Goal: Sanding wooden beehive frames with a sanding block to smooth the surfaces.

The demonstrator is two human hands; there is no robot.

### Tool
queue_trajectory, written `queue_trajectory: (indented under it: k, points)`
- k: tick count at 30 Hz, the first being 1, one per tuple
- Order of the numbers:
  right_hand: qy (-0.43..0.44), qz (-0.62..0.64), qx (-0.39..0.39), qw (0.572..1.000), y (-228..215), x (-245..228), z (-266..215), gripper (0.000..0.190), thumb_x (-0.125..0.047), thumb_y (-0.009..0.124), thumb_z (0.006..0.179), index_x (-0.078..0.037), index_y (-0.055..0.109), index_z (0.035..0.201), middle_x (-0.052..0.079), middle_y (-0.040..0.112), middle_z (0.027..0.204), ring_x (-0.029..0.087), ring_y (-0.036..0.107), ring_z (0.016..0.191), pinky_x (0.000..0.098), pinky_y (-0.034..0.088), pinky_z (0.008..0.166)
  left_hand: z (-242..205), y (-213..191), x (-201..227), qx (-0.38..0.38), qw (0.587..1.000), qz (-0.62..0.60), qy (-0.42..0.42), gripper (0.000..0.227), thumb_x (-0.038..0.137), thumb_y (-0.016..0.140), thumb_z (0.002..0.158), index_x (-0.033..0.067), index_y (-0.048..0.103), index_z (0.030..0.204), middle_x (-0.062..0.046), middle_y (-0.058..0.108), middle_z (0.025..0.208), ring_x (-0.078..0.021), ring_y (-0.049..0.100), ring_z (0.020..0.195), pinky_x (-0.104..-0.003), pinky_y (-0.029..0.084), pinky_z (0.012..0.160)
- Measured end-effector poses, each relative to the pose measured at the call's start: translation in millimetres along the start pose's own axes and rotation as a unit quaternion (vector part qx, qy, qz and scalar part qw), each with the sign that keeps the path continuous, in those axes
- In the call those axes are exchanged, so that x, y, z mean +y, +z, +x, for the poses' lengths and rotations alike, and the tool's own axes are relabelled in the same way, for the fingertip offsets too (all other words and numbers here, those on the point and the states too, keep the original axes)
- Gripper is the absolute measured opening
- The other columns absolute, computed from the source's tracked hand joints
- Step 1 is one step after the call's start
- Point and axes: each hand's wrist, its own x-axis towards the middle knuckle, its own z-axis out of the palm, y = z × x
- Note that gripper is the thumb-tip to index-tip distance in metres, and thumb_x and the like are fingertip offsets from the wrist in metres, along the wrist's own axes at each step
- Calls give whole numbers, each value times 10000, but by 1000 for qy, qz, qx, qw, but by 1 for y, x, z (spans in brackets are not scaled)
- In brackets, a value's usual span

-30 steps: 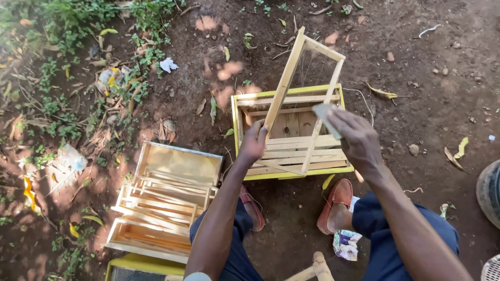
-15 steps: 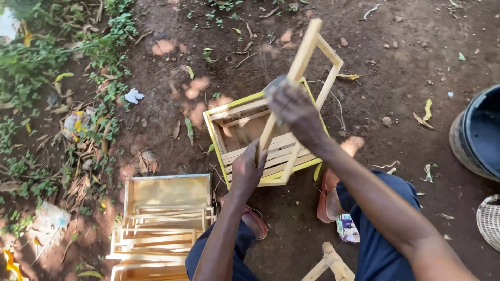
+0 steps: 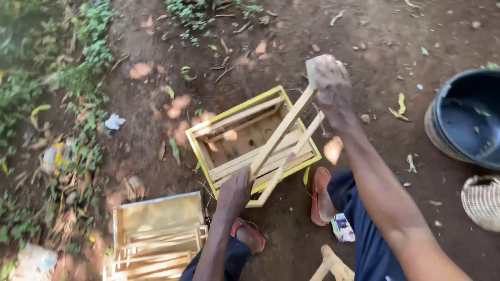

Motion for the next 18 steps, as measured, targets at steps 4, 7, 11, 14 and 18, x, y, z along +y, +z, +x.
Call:
queue_trajectory:
  k: [4,7,11,14,18]
  points:
    - [157,97,75,980,-42,12,8,609,211,475,855,82,677,1415,276,696,1385,417,657,1274,432,491,1146,4,4,-18,4,997,-58,-45,396,274,483,1118,23,567,1412,-91,733,927,-249,679,645,-412,562,489]
    - [172,170,62,968,-49,-4,19,716,308,450,896,1,576,1530,235,577,1542,399,519,1450,457,393,1245,12,-36,-6,0,968,-196,-155,338,381,435,1109,191,603,1332,-2,688,809,-251,634,605,-402,484,578]
    - [149,191,-4,970,-50,-23,22,378,9,496,1138,-47,606,1496,216,743,1175,227,638,691,325,572,479,26,-47,-11,-19,946,-249,-205,526,415,371,1072,98,604,1421,-62,770,939,-261,713,788,-403,533,685]
    - [53,163,11,985,-35,-17,13,361,10,558,1118,19,637,1470,240,710,1289,330,675,1046,421,550,878,31,-59,-4,0,919,-290,-269,511,337,407,1052,73,603,1443,-78,717,926,-225,655,780,-385,517,692]
    - [78,141,-41,986,-40,-42,18,519,78,528,1070,-19,543,1580,208,528,1613,412,503,1469,568,456,1118,34,-72,3,110,870,-401,-265,340,316,415,1113,80,648,1190,11,473,691,-99,451,488,-274,415,425]
